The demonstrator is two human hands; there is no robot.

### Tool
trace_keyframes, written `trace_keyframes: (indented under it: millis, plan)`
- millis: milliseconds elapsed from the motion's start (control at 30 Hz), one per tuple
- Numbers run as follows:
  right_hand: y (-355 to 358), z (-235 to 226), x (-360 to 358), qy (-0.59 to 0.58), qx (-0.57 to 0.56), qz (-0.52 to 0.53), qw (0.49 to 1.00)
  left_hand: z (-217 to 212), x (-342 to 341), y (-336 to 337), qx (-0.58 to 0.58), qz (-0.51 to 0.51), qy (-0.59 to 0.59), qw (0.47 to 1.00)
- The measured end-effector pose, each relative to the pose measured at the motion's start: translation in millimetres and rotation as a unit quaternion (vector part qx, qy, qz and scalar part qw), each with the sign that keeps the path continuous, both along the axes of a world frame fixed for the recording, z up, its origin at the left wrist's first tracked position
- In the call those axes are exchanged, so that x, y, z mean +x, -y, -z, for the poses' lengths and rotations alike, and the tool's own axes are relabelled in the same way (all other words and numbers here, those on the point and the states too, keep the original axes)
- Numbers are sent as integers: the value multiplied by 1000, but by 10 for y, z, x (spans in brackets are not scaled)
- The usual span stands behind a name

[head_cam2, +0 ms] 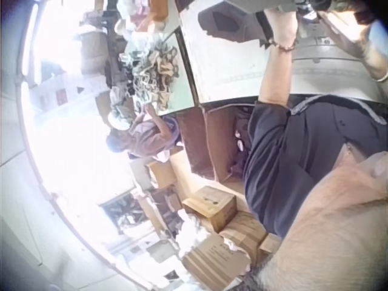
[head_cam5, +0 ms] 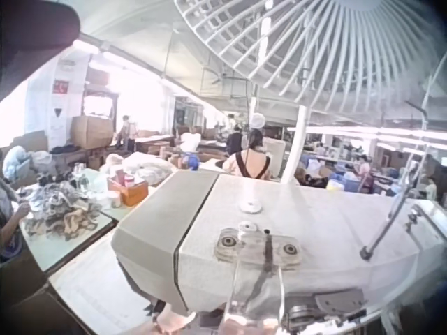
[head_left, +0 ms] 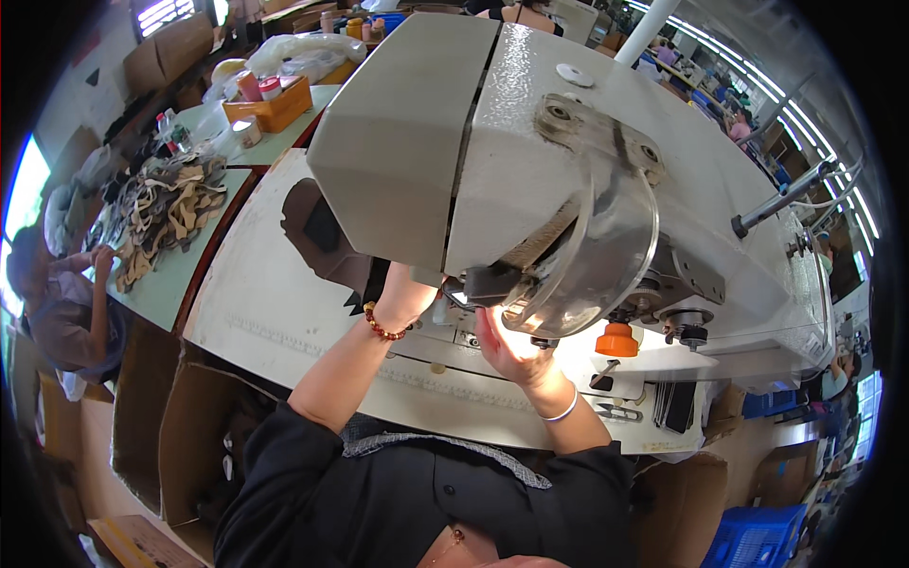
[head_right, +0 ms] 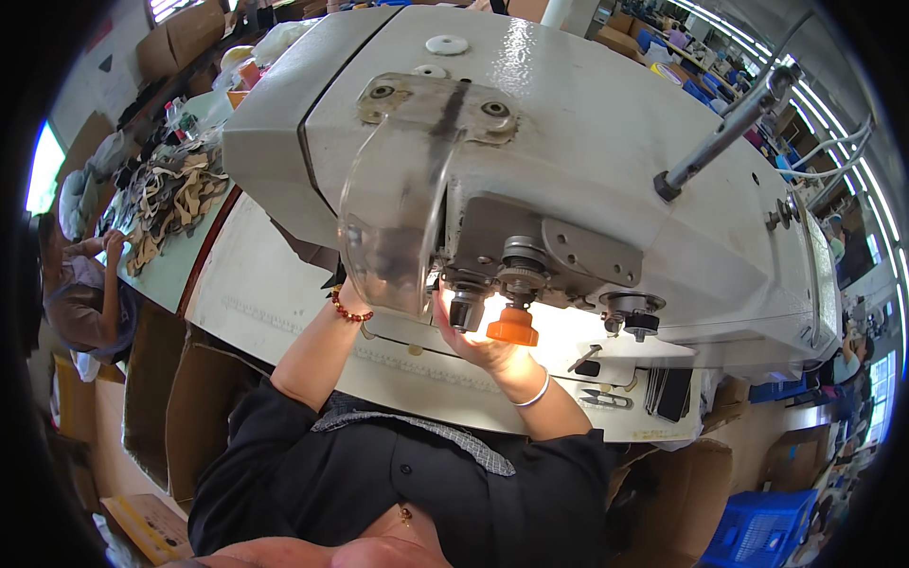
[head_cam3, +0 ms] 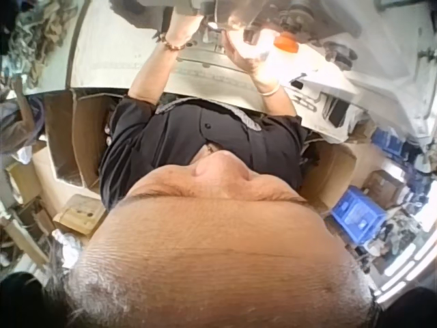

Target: The person sews a shoe upper piece using a sewing machine, places it into a box, and retrieves another shoe upper piece to sew with the sewing machine.

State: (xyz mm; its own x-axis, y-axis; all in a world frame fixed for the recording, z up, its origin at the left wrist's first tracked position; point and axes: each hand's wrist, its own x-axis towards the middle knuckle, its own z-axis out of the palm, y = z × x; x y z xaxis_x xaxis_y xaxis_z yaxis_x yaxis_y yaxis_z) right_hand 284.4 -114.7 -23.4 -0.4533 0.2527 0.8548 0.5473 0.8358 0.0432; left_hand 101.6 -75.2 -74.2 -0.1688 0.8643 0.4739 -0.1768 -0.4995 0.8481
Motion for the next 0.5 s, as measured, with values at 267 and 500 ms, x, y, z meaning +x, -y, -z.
trace_keyframes:
  millis: [267,500]
  plan:
    - [-88,120,121,260,178,123,941,39,8,125,-26,-34,10,999]
    - [-40,36,41,-24,10,-42,999,-170,403,676,-47,-163,129,977]
